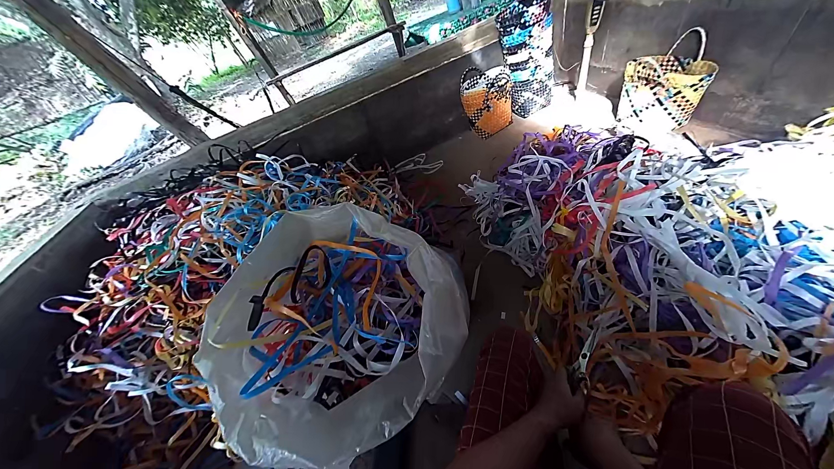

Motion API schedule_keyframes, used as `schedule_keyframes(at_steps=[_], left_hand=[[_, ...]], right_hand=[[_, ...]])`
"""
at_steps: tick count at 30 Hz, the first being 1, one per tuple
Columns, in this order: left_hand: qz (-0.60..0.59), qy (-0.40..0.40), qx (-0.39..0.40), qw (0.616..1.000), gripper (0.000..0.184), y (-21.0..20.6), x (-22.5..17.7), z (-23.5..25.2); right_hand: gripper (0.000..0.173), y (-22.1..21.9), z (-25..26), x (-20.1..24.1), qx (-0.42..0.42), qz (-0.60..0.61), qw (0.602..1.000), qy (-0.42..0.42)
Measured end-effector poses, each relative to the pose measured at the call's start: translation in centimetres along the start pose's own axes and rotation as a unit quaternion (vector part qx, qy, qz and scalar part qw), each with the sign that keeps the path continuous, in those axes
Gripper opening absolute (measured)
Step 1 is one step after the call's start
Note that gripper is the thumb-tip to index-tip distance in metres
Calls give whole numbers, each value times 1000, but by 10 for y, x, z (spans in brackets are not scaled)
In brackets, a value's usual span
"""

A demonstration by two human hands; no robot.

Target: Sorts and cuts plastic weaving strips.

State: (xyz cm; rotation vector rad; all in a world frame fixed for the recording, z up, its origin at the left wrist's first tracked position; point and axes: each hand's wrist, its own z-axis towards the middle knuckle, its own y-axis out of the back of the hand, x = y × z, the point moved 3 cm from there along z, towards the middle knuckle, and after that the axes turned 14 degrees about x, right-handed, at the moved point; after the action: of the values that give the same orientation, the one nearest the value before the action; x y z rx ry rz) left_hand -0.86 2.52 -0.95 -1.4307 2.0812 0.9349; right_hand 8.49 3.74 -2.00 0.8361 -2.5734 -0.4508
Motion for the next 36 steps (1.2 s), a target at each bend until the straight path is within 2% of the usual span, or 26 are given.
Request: schedule_keyframes(at_steps=[8,11,14,16,18,20,22,25,27,29,33,36], left_hand=[[-39,-2,-13,999,52,7,-2,6],[-61,-12,-36,997,50,15,-5,9],[-142,-35,-48,988,53,22,-13,-3],[-224,-33,-54,973,49,26,-21,-7],[-330,-58,-68,940,35,31,-24,-7],[-429,-116,-90,891,18,33,-23,-1],[-474,-172,-116,856,12,39,-18,7],[-487,-225,-99,838,22,41,-10,16],[-483,-236,-67,841,40,39,-11,18],[-493,-239,-55,835,47,38,-11,18],[-514,-226,-102,821,46,43,-5,16],[-501,-207,-123,831,44,45,3,16]], right_hand=[[38,15,-18,4,11,49,998,-26],[36,29,-33,7,-16,88,996,-22],[36,60,-94,34,52,169,983,-55],[37,69,-105,31,89,183,977,-67],[36,63,-93,14,83,186,977,-59],[36,52,-81,-6,87,199,973,-76],[38,39,-62,-25,95,200,970,-98],[38,0,-19,-65,56,186,978,-72],[38,2,-9,-78,72,176,980,-67],[37,6,6,-86,70,164,982,-59],[39,20,47,-88,52,166,984,25],[37,22,84,-78,65,183,975,111]])
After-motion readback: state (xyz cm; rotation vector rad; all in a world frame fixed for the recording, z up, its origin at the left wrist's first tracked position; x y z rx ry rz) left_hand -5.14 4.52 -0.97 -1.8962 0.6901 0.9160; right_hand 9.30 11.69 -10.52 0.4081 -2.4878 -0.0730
